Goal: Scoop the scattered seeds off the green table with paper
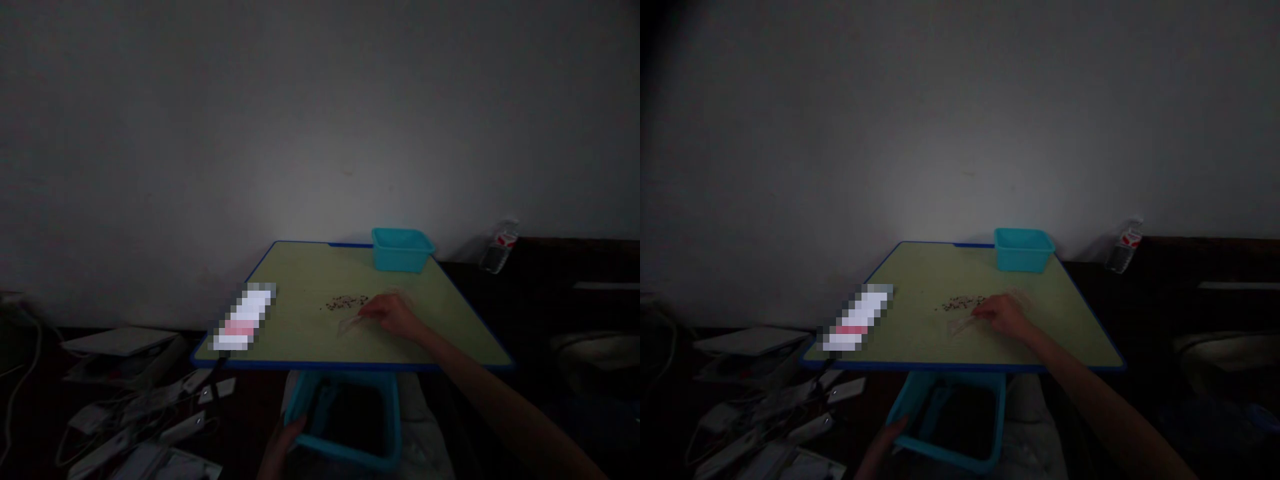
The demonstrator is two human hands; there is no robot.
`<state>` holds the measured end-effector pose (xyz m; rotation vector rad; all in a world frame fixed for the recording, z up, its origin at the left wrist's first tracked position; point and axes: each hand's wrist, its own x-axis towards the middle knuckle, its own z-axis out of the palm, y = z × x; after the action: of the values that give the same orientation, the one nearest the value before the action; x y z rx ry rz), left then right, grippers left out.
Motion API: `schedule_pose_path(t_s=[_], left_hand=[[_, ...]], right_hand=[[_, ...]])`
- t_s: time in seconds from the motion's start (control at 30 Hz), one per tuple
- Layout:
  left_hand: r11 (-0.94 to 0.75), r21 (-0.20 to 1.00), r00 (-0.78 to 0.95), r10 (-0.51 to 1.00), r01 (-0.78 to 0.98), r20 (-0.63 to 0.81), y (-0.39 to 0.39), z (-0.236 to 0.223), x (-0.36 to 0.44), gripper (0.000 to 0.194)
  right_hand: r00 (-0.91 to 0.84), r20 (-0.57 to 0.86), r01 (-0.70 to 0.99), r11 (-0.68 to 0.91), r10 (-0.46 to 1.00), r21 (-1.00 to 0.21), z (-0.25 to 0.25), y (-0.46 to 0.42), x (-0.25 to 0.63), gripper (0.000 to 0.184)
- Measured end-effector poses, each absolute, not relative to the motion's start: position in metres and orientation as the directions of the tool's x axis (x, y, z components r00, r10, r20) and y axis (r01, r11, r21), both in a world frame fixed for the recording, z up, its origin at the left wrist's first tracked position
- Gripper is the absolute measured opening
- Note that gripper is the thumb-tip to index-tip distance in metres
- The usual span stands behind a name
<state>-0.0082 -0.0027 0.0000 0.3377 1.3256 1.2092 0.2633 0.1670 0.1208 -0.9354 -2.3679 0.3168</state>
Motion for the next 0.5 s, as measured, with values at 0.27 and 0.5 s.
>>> schedule_pose_path(t_s=[0.27,0.5], left_hand=[[0.438,0.721,-0.184,0.773,-0.537,-0.607,-0.007,-0.01,-0.007,0.031],[0.444,0.707,-0.195,0.755,-0.551,-0.626,-0.018,0.01,-0.005,0.038]], right_hand=[[-0.433,0.605,0.575,0.722,0.668,-0.385,0.128,0.141,0.255,0.02],[-0.651,0.638,0.509,0.86,0.411,-0.035,0.108,0.08,0.204,0.043]])
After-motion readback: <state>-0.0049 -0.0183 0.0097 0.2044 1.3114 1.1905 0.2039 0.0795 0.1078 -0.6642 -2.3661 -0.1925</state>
